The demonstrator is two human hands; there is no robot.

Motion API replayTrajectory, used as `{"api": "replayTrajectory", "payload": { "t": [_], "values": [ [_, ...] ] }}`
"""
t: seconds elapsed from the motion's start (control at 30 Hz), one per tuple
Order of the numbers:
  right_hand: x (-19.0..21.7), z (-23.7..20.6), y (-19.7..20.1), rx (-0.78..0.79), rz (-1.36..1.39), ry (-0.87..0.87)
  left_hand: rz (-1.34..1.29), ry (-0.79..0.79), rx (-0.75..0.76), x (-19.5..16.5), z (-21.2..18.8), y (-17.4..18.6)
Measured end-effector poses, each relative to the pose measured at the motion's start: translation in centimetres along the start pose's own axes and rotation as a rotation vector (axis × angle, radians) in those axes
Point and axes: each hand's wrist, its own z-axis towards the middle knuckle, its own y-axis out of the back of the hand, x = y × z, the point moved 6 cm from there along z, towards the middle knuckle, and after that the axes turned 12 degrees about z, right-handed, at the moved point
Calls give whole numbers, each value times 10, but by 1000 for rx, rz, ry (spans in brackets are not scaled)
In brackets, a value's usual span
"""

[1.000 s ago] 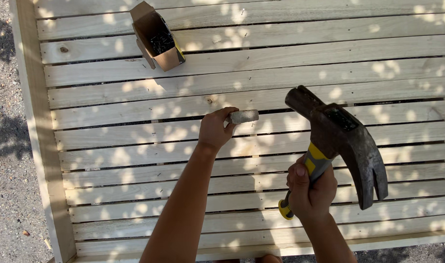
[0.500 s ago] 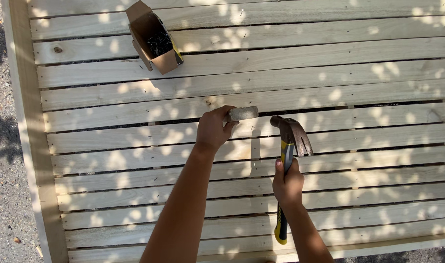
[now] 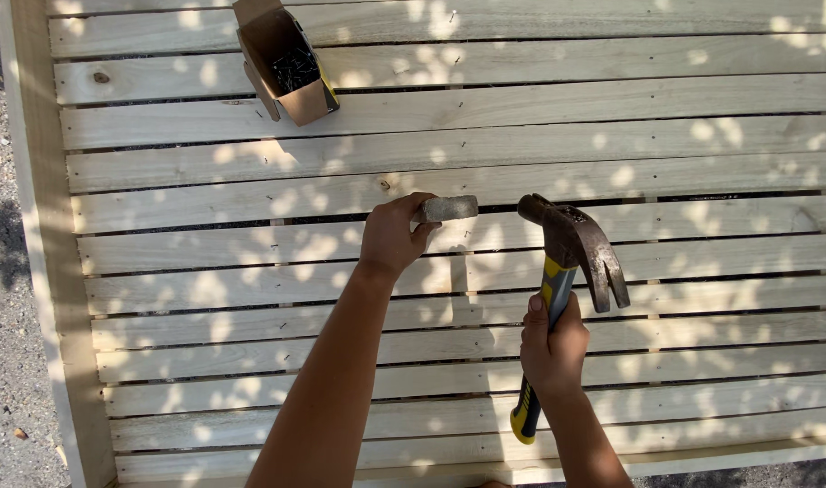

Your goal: The person hammers nails into the slats of an outdoor wooden deck frame using a claw hammer, holding a concrete block in the other hand. They take nails from an open cardboard box and drive them into the boards across the structure.

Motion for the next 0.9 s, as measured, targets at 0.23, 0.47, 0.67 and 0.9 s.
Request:
{"api": "replayTrajectory", "payload": {
  "t": [0.23,0.47,0.67,0.9],
  "values": [
    [-24,5,-67,-1,-361,299,-17,-13,-9,-1,-2,-1],
    [-17,9,-29,-38,-248,105,-82,-3,-13,-2,-6,2],
    [-27,-4,-47,-16,-314,225,-85,-1,-27,-1,-7,0],
    [-24,40,-23,-63,-192,61,-77,22,-38,2,-11,4]
  ]
}}
